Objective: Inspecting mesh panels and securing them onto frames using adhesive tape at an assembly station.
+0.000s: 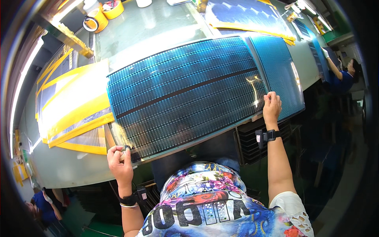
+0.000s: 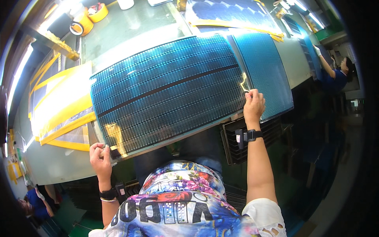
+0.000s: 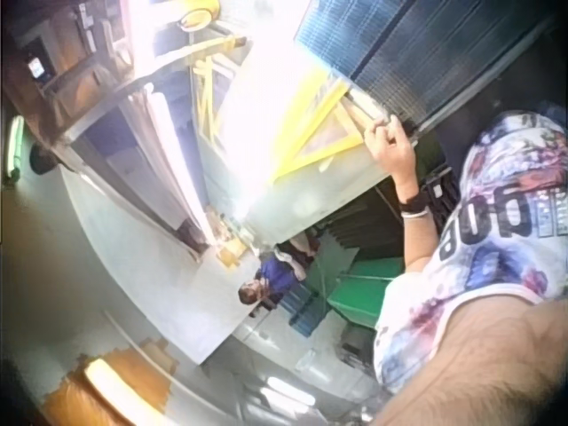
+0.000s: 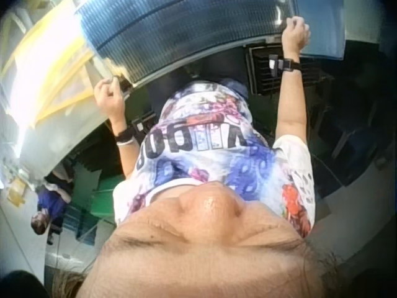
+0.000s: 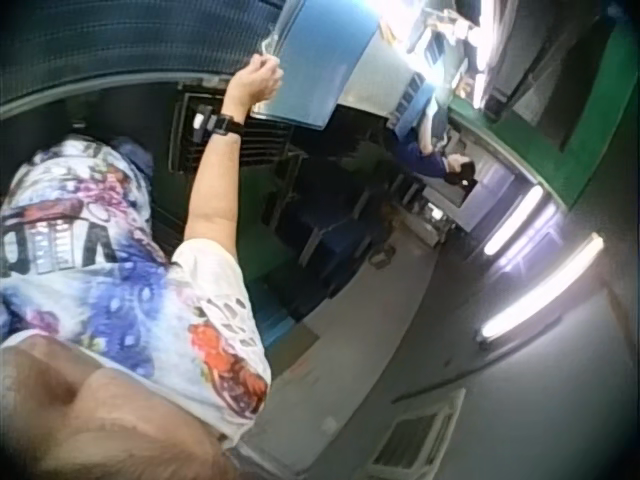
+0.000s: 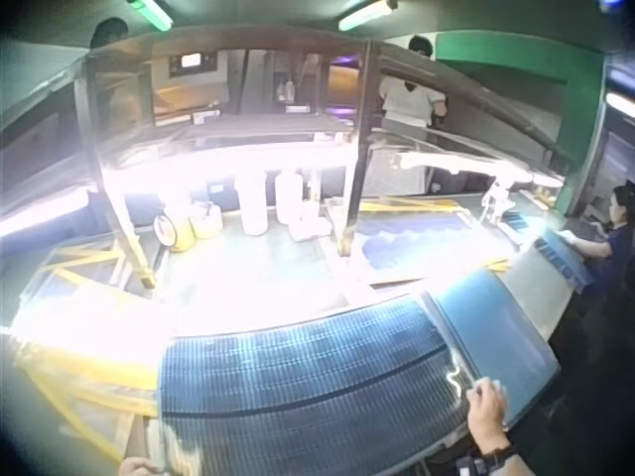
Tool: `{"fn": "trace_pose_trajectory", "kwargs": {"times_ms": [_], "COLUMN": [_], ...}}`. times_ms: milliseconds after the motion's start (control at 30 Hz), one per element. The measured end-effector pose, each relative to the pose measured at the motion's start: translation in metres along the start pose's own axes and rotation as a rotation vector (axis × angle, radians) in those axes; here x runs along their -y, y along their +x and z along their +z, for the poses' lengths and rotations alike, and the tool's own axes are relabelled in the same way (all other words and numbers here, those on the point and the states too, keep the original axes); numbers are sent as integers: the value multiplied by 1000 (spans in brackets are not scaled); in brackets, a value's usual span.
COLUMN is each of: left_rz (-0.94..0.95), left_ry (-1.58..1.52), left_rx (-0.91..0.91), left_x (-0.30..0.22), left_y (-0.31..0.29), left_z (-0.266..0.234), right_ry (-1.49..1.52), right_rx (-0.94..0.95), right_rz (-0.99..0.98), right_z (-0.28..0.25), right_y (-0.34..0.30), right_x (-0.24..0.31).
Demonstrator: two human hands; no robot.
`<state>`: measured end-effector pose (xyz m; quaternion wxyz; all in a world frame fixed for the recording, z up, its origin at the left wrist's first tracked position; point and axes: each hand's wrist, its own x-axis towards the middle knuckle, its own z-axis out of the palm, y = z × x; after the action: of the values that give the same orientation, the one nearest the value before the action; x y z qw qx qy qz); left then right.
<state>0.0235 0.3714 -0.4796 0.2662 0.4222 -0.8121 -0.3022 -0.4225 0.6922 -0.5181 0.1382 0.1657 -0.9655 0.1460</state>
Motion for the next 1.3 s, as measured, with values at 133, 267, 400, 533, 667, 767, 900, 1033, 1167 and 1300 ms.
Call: {"fn": "trace_pose_trajectory", "kwargs": {"times_ms": [133,267,400,533,667,767,900,1033,1167,1300], "left_rz": [69,103,123,188,234,232,258,241,228,242], "left_ry": [104,135,161,267,303,285,264,226,117,31], "left_rx": [-39,-61,-74,-105,-130,-145,-161,-65,52,137], "left_x": [-1,-1,-1,-1,1,4,5,4,4,6], "left_y": [0,0,0,-2,-4,-4,-2,-1,0,4], "left_z": [5,7,9,14,17,18,17,6,-10,-18], "right_ry": [-19,-46,-44,-50,-113,-6,403,606,594,424], "right_rx": [31,35,29,22,-41,-123,271,406,502,612], "right_rz": [23,28,26,20,-11,-272,-702,-926,-934,-882], "right_z": [0,0,2,2,-11,-21,-18,-6,-2,-2], "right_y": [0,0,0,0,-7,-36,-108,-162,-174,-173], "right_x": [-1,-1,-4,-4,19,75,201,313,352,368]}}
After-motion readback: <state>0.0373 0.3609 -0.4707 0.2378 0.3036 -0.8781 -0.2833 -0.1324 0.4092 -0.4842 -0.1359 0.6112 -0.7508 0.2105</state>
